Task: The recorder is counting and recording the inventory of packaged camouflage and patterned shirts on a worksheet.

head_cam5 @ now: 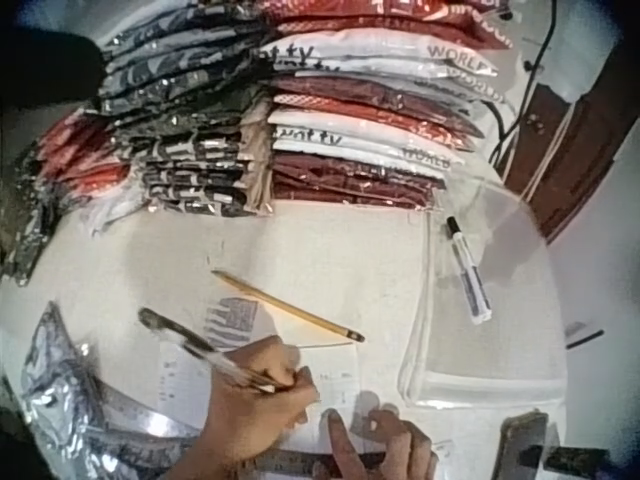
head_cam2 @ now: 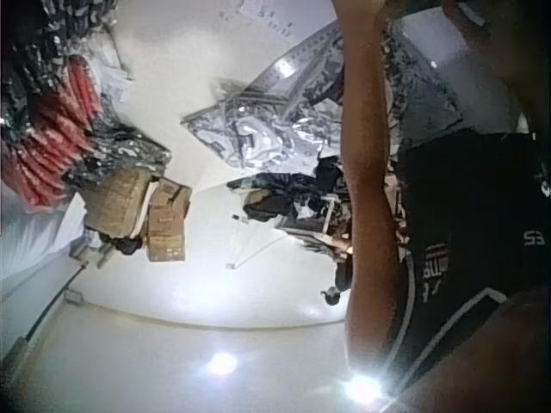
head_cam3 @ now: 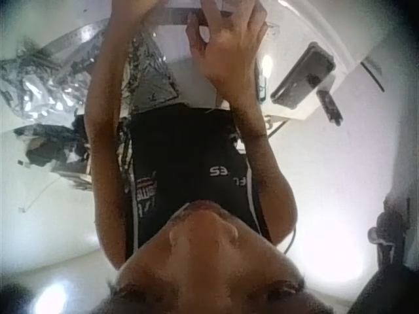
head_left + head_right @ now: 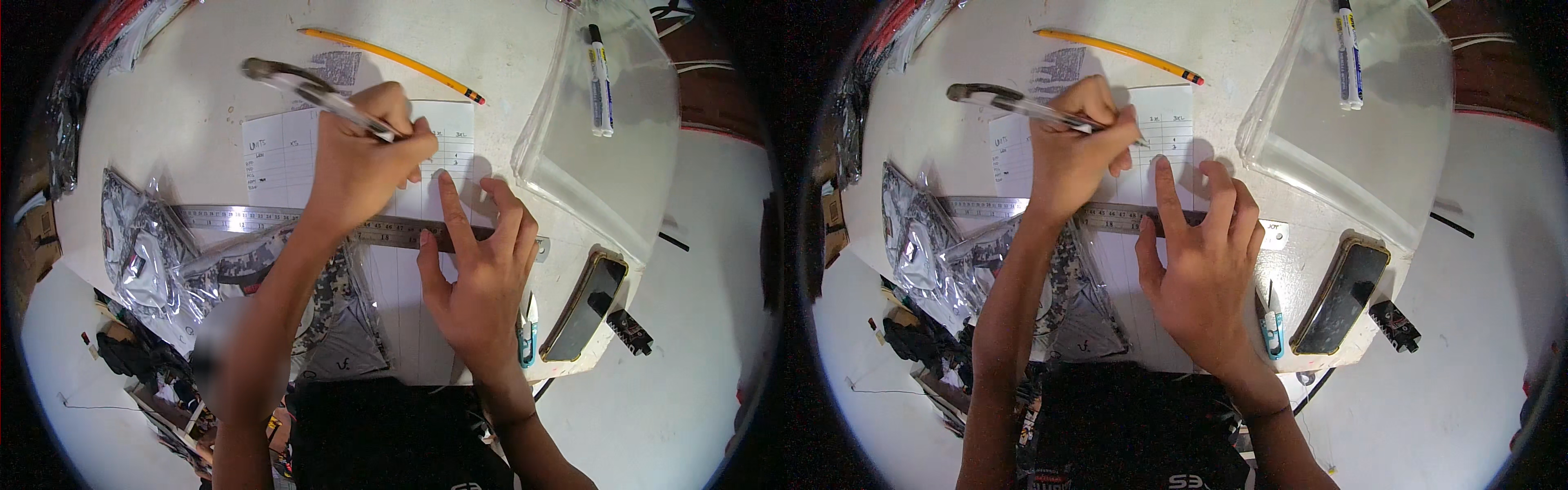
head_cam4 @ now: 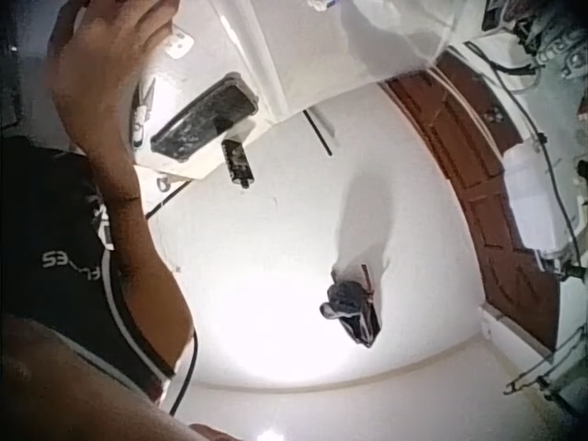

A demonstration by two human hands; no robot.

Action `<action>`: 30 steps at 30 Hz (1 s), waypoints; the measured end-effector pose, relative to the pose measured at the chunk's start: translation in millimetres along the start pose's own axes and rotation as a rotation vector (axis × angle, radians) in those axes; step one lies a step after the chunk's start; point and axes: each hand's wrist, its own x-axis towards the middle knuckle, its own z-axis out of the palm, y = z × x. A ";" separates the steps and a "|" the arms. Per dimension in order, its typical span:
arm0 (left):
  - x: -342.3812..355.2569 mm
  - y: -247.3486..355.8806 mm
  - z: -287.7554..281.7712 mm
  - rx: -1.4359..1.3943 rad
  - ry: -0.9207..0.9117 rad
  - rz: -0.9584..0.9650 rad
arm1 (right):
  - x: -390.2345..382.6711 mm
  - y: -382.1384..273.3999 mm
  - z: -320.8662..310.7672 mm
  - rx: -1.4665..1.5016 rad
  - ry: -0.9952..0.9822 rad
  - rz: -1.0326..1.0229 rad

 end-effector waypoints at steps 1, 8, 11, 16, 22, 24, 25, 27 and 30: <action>1.8 3.6 -1.2 0.002 0.000 0.002 | -0.5 0.7 1.0 0.002 0.002 -0.001; 7.1 33.7 -50.7 -0.257 0.253 0.008 | 0.1 0.0 -2.3 -0.004 -0.003 0.007; 1.4 33.2 -68.3 -0.188 0.246 0.035 | -1.3 1.4 -0.2 -0.005 -0.001 0.004; -8.5 21.1 -62.2 -0.046 0.236 -0.035 | -2.5 3.0 3.1 -0.021 -0.016 -0.028; -9.3 9.2 -43.2 -0.022 0.126 -0.074 | -0.8 -3.5 2.3 -0.041 -0.012 0.007; -10.0 3.1 -42.8 0.000 0.112 -0.056 | 0.5 -3.2 3.0 -0.037 -0.008 -0.004; -10.5 -0.5 -42.7 0.052 0.078 -0.003 | 0.6 -3.6 2.9 -0.031 0.000 -0.009; -10.6 -1.9 -41.2 0.106 0.044 0.051 | -0.1 -3.8 1.2 -0.046 -0.013 -0.004; -9.6 -1.3 -39.8 0.082 0.070 0.016 | 0.4 -4.5 -0.7 -0.063 -0.027 0.003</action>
